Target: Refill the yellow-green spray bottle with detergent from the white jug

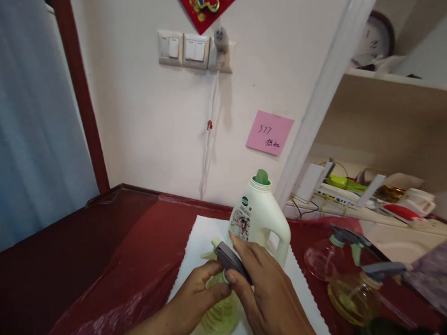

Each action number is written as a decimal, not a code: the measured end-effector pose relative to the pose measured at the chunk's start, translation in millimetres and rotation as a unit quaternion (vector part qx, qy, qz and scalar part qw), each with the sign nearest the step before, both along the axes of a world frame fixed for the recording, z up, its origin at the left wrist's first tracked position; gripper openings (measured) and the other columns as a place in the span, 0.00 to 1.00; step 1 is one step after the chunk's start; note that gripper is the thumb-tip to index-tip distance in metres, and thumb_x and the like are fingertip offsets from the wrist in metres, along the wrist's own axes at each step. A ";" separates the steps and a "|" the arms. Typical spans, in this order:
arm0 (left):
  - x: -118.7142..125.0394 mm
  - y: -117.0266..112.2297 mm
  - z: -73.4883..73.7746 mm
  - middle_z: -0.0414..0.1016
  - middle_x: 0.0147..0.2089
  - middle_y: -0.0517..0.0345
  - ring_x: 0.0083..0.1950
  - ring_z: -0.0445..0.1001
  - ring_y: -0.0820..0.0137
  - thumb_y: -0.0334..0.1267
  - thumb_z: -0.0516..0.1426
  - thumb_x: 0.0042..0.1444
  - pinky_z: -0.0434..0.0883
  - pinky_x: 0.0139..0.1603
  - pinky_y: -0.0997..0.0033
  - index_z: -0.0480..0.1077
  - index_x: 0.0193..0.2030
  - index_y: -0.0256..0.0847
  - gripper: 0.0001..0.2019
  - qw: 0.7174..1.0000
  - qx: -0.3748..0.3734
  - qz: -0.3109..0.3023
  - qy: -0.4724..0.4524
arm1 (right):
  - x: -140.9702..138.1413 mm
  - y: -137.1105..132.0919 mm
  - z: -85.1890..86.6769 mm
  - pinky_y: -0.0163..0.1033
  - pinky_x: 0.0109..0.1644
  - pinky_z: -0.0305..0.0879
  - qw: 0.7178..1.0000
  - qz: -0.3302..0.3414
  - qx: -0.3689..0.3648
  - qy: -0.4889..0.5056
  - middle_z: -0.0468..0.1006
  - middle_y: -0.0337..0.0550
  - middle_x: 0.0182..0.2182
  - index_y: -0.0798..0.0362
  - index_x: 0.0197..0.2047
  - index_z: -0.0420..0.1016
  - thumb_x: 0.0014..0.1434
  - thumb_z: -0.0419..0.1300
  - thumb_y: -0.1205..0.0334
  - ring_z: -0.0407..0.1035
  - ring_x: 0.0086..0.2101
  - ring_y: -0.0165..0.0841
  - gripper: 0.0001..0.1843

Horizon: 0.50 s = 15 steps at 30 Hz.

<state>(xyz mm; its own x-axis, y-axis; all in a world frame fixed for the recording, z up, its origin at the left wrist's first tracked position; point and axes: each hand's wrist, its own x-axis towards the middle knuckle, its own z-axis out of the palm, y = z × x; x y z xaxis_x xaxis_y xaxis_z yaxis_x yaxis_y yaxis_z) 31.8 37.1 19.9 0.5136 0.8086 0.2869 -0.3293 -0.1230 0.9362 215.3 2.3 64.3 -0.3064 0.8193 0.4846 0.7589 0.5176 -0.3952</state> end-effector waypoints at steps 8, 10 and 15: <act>-0.4 -1.7 1.0 0.76 0.62 0.53 0.64 0.71 0.56 0.46 0.61 0.63 0.63 0.67 0.59 0.73 0.62 0.44 0.22 0.999 -0.005 0.016 0.049 | 21.7 -23.6 -81.1 0.57 0.72 0.52 0.960 0.005 -0.170 0.224 0.53 0.56 0.73 0.48 0.74 0.44 0.59 0.67 0.47 0.51 0.70 0.50 0.50; -0.9 -3.0 -0.6 0.77 0.61 0.53 0.62 0.72 0.57 0.49 0.61 0.62 0.65 0.65 0.60 0.73 0.61 0.45 0.22 0.998 -0.021 0.020 0.064 | 7.3 -21.6 -86.0 0.57 0.70 0.54 0.941 0.042 -0.196 0.273 0.61 0.56 0.69 0.48 0.72 0.52 0.51 0.72 0.48 0.56 0.67 0.52 0.52; -3.7 1.6 -7.3 0.80 0.57 0.52 0.55 0.77 0.57 0.55 0.61 0.60 0.71 0.60 0.61 0.75 0.57 0.43 0.24 0.991 -0.051 0.028 0.122 | -21.2 -10.3 -82.5 0.50 0.64 0.62 0.918 0.096 -0.197 0.330 0.73 0.48 0.58 0.47 0.66 0.63 0.47 0.75 0.51 0.68 0.58 0.48 0.46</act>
